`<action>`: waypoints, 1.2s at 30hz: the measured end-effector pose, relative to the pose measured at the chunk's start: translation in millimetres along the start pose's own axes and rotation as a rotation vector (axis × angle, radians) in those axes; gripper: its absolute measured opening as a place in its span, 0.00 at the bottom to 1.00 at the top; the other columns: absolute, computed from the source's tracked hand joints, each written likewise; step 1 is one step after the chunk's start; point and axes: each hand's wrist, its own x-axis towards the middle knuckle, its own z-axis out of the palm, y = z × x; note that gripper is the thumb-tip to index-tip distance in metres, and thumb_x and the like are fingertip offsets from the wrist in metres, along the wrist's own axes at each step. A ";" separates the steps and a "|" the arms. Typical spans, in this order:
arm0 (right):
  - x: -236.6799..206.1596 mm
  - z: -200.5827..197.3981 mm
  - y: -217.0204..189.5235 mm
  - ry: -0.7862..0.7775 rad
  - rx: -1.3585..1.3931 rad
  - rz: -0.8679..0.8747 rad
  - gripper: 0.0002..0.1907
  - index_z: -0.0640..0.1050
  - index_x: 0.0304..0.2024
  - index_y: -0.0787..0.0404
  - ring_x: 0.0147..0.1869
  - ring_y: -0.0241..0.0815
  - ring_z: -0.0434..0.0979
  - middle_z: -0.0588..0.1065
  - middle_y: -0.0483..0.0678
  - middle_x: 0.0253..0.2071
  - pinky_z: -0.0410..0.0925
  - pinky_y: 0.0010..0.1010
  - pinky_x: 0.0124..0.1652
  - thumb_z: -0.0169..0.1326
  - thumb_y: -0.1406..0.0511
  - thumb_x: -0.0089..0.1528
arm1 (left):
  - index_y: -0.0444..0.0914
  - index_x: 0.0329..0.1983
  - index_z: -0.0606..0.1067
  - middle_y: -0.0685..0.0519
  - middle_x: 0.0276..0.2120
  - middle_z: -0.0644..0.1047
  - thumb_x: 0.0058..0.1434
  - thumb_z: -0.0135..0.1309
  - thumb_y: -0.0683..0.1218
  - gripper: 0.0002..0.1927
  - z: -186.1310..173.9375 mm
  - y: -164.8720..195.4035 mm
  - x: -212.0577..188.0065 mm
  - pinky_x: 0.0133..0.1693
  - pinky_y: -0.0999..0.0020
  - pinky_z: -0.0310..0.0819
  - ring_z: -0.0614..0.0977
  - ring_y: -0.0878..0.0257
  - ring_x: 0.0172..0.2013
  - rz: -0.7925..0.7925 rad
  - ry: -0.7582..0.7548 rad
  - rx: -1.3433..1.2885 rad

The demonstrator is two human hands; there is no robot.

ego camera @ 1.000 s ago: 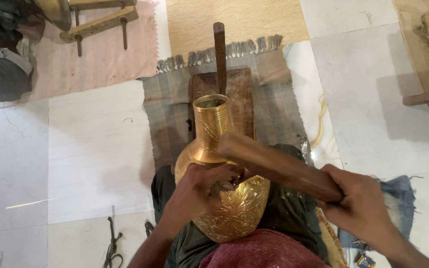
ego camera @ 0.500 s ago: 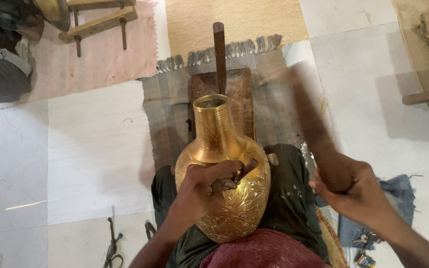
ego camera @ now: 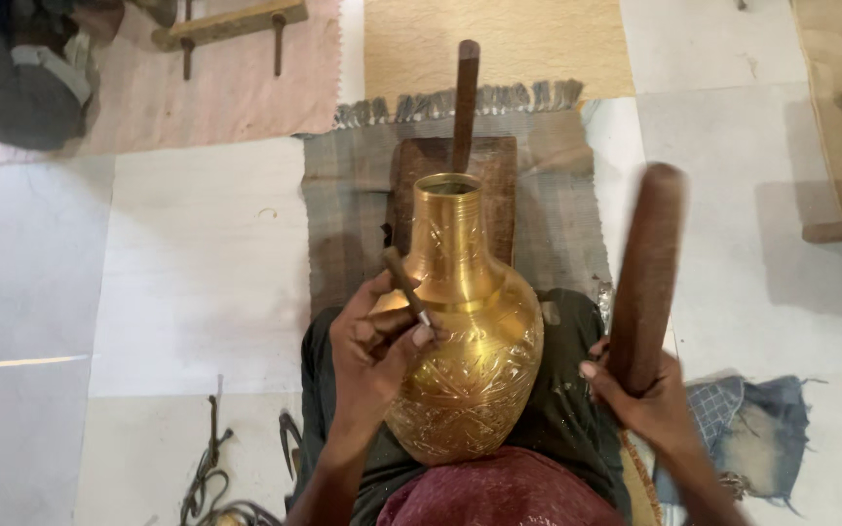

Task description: The person sits on the floor and engraves a brass vase using a metal chisel and a wooden mallet. They repeatedly strike the chisel to carve decorative patterns into the vase surface.

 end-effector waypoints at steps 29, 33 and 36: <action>-121.0 100.5 -96.1 0.009 -0.677 -0.274 0.21 0.79 0.43 0.61 0.16 0.35 0.76 0.78 0.47 0.19 0.67 0.30 0.18 0.69 0.69 0.48 | 0.26 0.53 0.74 0.43 0.41 0.82 0.58 0.44 0.27 0.19 -29.7 -53.3 -123.2 0.43 0.68 0.88 0.88 0.58 0.42 0.562 0.496 0.288; -105.8 105.6 -171.5 -0.219 -0.869 -0.416 0.32 0.79 0.51 0.58 0.17 0.36 0.78 0.82 0.48 0.23 0.69 0.30 0.18 0.65 0.70 0.42 | 0.26 0.53 0.72 0.53 0.31 0.80 0.58 0.46 0.33 0.19 -39.1 -73.3 -125.2 0.34 0.74 0.84 0.84 0.68 0.29 0.583 0.502 0.295; -94.7 123.2 -215.3 -0.342 -1.130 -0.456 0.31 0.77 0.54 0.54 0.19 0.37 0.77 0.80 0.43 0.24 0.69 0.32 0.20 0.66 0.65 0.47 | 0.24 0.54 0.72 0.55 0.28 0.78 0.54 0.44 0.35 0.23 -46.3 -89.6 -129.9 0.23 0.77 0.70 0.74 0.73 0.20 0.575 0.575 0.373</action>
